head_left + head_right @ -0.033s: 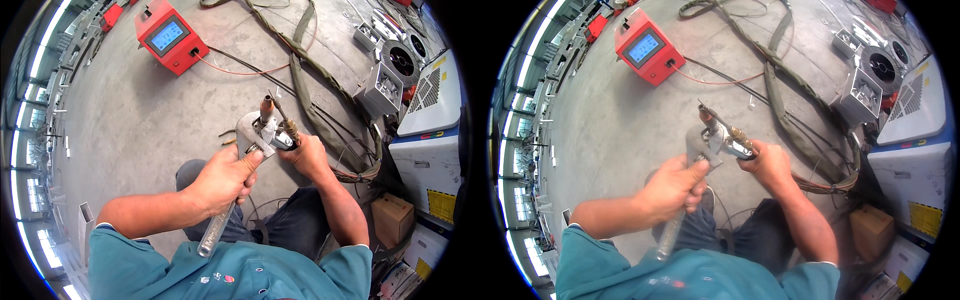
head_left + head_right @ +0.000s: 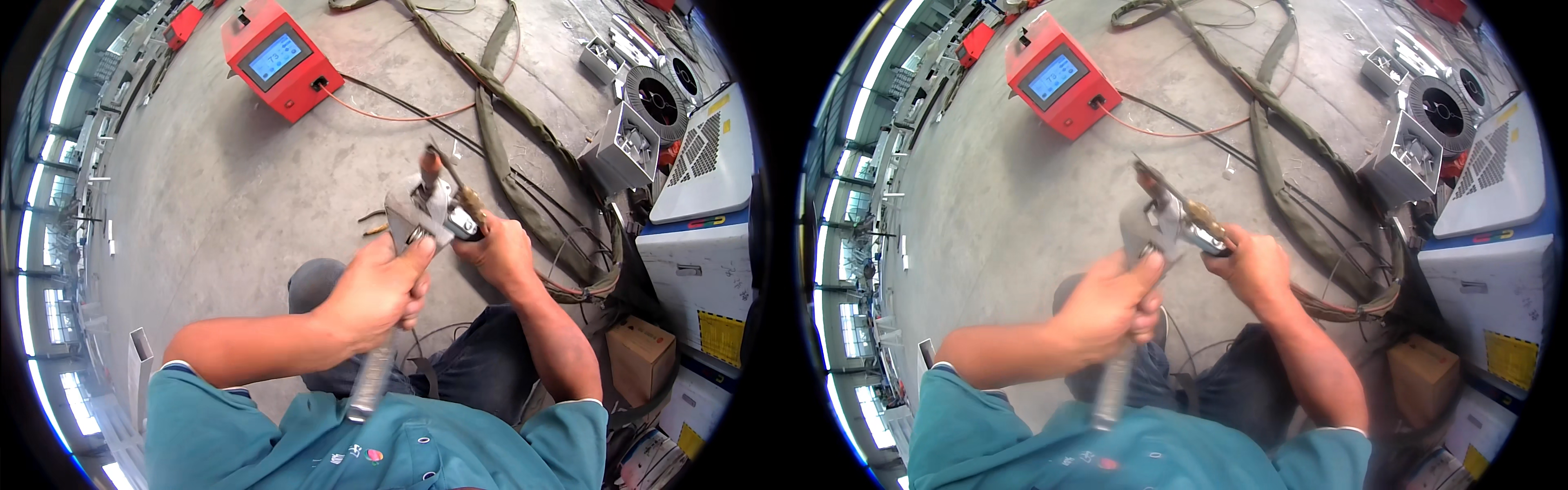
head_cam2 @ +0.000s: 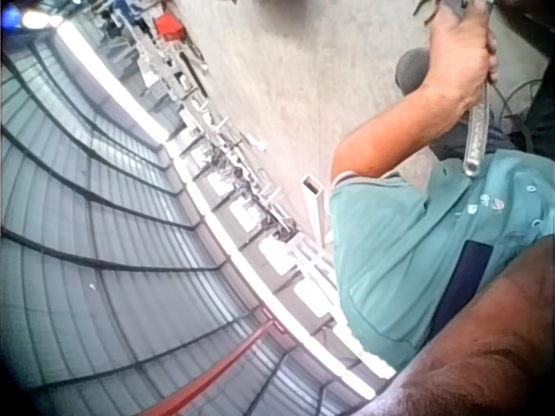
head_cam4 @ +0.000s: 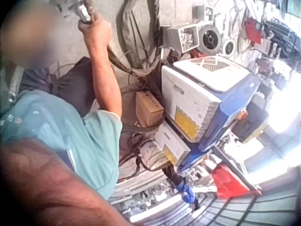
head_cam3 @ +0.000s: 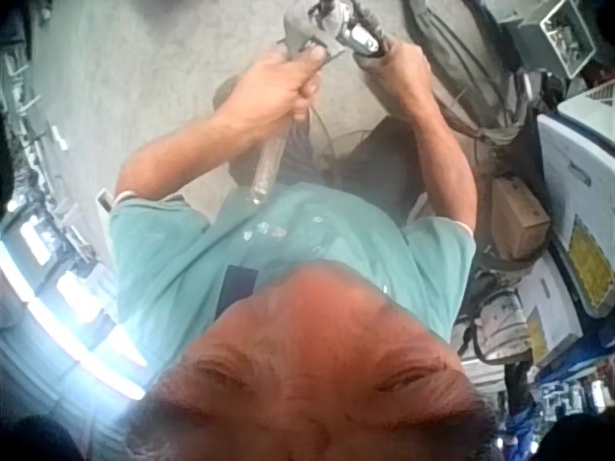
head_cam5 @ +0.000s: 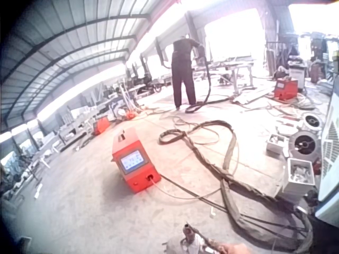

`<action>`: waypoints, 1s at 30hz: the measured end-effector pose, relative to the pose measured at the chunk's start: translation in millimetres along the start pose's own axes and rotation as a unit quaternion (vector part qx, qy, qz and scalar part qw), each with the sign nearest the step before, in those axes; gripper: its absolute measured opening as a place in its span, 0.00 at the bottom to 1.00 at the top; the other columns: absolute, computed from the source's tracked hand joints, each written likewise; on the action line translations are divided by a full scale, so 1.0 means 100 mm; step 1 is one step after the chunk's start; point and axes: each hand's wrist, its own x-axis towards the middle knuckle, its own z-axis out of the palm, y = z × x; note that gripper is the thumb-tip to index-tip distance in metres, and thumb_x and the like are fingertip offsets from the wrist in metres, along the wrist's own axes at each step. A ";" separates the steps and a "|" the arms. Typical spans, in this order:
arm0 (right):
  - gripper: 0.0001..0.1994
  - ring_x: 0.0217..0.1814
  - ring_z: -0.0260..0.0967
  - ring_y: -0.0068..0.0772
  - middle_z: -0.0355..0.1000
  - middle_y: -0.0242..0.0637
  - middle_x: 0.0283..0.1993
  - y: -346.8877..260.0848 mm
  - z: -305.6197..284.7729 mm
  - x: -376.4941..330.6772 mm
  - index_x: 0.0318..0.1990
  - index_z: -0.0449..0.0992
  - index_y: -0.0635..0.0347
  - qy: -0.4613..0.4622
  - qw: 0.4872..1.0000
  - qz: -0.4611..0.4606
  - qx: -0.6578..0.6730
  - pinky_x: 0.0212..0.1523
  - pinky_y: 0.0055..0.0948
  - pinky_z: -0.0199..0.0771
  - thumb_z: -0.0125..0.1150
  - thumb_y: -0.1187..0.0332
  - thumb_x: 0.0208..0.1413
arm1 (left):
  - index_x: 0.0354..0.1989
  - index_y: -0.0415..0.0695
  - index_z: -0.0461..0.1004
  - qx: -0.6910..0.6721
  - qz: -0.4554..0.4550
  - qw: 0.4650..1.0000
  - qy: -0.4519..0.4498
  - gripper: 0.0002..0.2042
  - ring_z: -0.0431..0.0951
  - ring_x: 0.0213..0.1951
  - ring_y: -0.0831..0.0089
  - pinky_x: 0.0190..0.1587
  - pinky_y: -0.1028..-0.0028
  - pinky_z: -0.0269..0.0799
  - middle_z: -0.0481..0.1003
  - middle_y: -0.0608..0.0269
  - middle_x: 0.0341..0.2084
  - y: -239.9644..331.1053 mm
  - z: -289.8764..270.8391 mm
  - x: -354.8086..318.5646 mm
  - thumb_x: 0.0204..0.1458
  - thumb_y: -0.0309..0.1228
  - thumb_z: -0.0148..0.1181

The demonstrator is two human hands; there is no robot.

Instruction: The person sits on the floor and uses a welding torch to join metal parts. They adjust the welding machine settings on a touchscreen and use pliers and a wrench to secure connections.

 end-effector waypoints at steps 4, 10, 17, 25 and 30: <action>0.20 0.36 0.80 0.50 0.81 0.44 0.33 -0.09 0.00 0.05 0.49 0.84 0.51 -0.006 0.997 0.007 0.070 0.40 0.43 0.77 0.75 0.56 0.49 | 0.51 0.47 0.64 -0.023 0.033 0.999 0.007 0.17 0.65 0.22 0.79 0.26 0.72 0.66 0.67 0.69 0.25 0.05 0.15 0.04 0.69 0.47 0.59; 0.19 0.33 0.78 0.39 0.80 0.42 0.31 0.11 -0.10 0.10 0.46 0.84 0.55 0.025 0.993 0.009 0.114 0.41 0.37 0.77 0.76 0.58 0.48 | 0.48 0.46 0.67 0.114 0.033 0.993 0.004 0.16 0.66 0.22 0.80 0.25 0.73 0.67 0.70 0.68 0.25 0.27 -0.14 -0.07 0.69 0.45 0.59; 0.19 0.33 0.75 0.26 0.80 0.37 0.32 0.14 -0.10 0.07 0.50 0.84 0.57 -0.049 0.989 0.006 0.138 0.43 0.31 0.76 0.74 0.64 0.49 | 0.46 0.42 0.71 0.268 0.052 0.961 -0.036 0.16 0.67 0.21 0.82 0.23 0.78 0.65 0.71 0.69 0.24 0.51 -0.68 -0.07 0.69 0.45 0.59; 0.20 0.35 0.79 0.42 0.81 0.44 0.33 0.10 -0.08 0.05 0.47 0.85 0.54 -0.067 0.993 -0.028 0.092 0.43 0.38 0.77 0.76 0.57 0.47 | 0.45 0.44 0.72 0.372 0.014 0.925 -0.075 0.14 0.65 0.22 0.83 0.24 0.77 0.62 0.69 0.71 0.22 0.75 -0.68 -0.04 0.70 0.44 0.58; 0.21 0.37 0.81 0.47 0.82 0.45 0.34 0.09 -0.07 0.04 0.47 0.85 0.53 -0.061 0.995 -0.036 0.067 0.43 0.40 0.78 0.77 0.55 0.47 | 0.43 0.44 0.73 0.407 0.003 0.911 -0.069 0.16 0.65 0.23 0.82 0.24 0.76 0.61 0.68 0.71 0.22 0.91 -0.64 -0.05 0.69 0.46 0.59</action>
